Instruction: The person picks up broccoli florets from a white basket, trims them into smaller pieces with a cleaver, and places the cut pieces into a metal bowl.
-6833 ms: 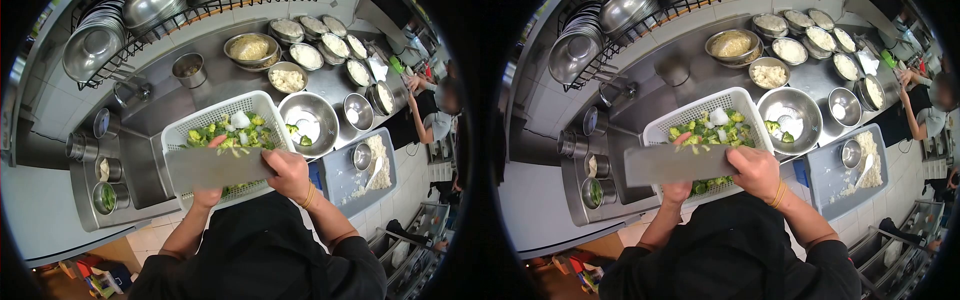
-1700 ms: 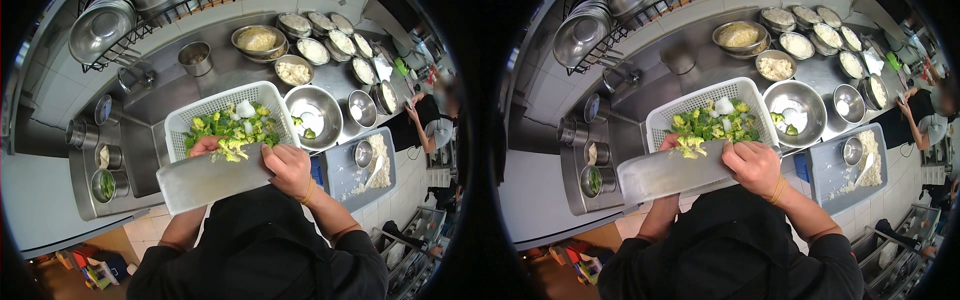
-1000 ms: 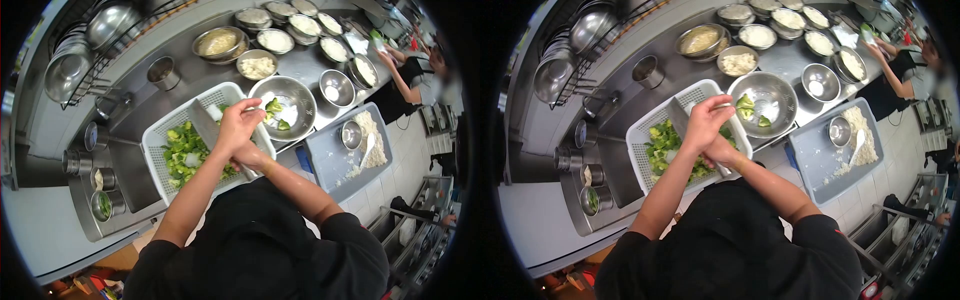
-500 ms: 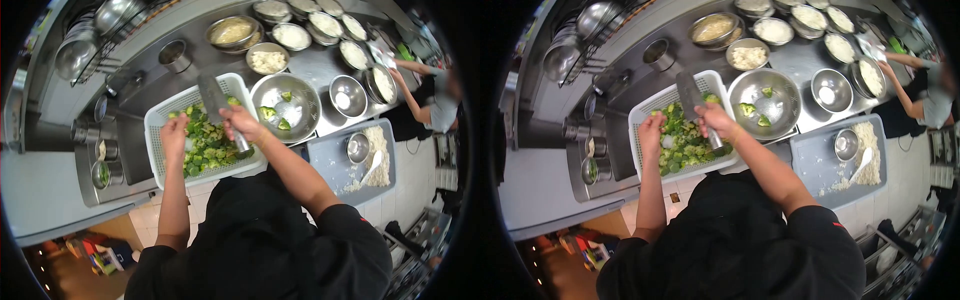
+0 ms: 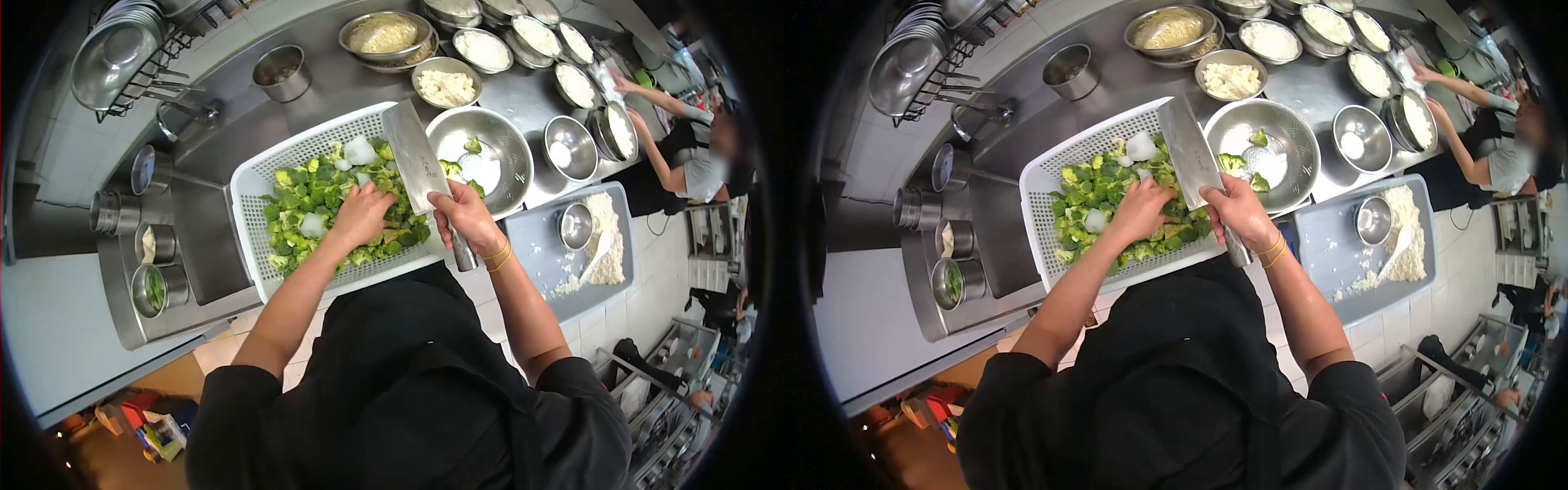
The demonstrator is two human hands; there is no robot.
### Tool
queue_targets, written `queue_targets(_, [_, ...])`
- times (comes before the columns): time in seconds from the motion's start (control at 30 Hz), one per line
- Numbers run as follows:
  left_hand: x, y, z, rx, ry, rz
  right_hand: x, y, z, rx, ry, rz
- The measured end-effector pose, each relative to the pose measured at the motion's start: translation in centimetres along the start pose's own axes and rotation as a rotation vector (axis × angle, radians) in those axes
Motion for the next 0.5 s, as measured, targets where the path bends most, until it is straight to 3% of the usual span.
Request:
queue_targets(0.03, [0.1,0.5,0.4,0.005,0.006,-0.014,-0.5,0.4,-0.2,-0.032,0.016,0.0])
queue_targets(0.1, [1.6,1.5,1.2,0.008,0.386,0.084,-1.0,1.3,-0.8,-0.064,0.056,0.023])
queue_targets(0.13, [2.6,2.1,1.4,-0.118,0.629,0.017,-0.9,1.9,-1.3,-0.101,0.139,0.036])
queue_targets(0.17, [3.3,2.7,1.5,-0.111,0.626,0.008,-0.7,2.5,-1.9,-0.137,0.221,0.048])
queue_targets(0.23, [4.5,4.1,2.3,-0.273,1.352,-0.147,-1.4,2.8,-2.8,-0.213,0.301,0.038])
queue_targets(0.3, [4.6,5.9,3.4,-0.295,1.365,-0.125,-1.6,2.7,-3.8,-0.435,0.728,0.544])
queue_targets(0.37, [4.6,7.2,3.8,-0.347,1.564,-0.179,-1.7,2.8,-4.9,-0.47,0.758,0.578])
queue_targets(0.5, [3.1,9.1,5.2,-0.363,1.764,-0.185,-0.7,2.5,-6.1,-0.49,0.785,0.415])
Point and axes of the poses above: each hand's wrist, its own y-axis away from the middle knuckle, its own z-axis out of the back of the hand, x = y × z, the point moved 3 cm from there along -y, towards the middle knuckle, and after that the axes turned 12 degrees about x, right-handed, at the moved point
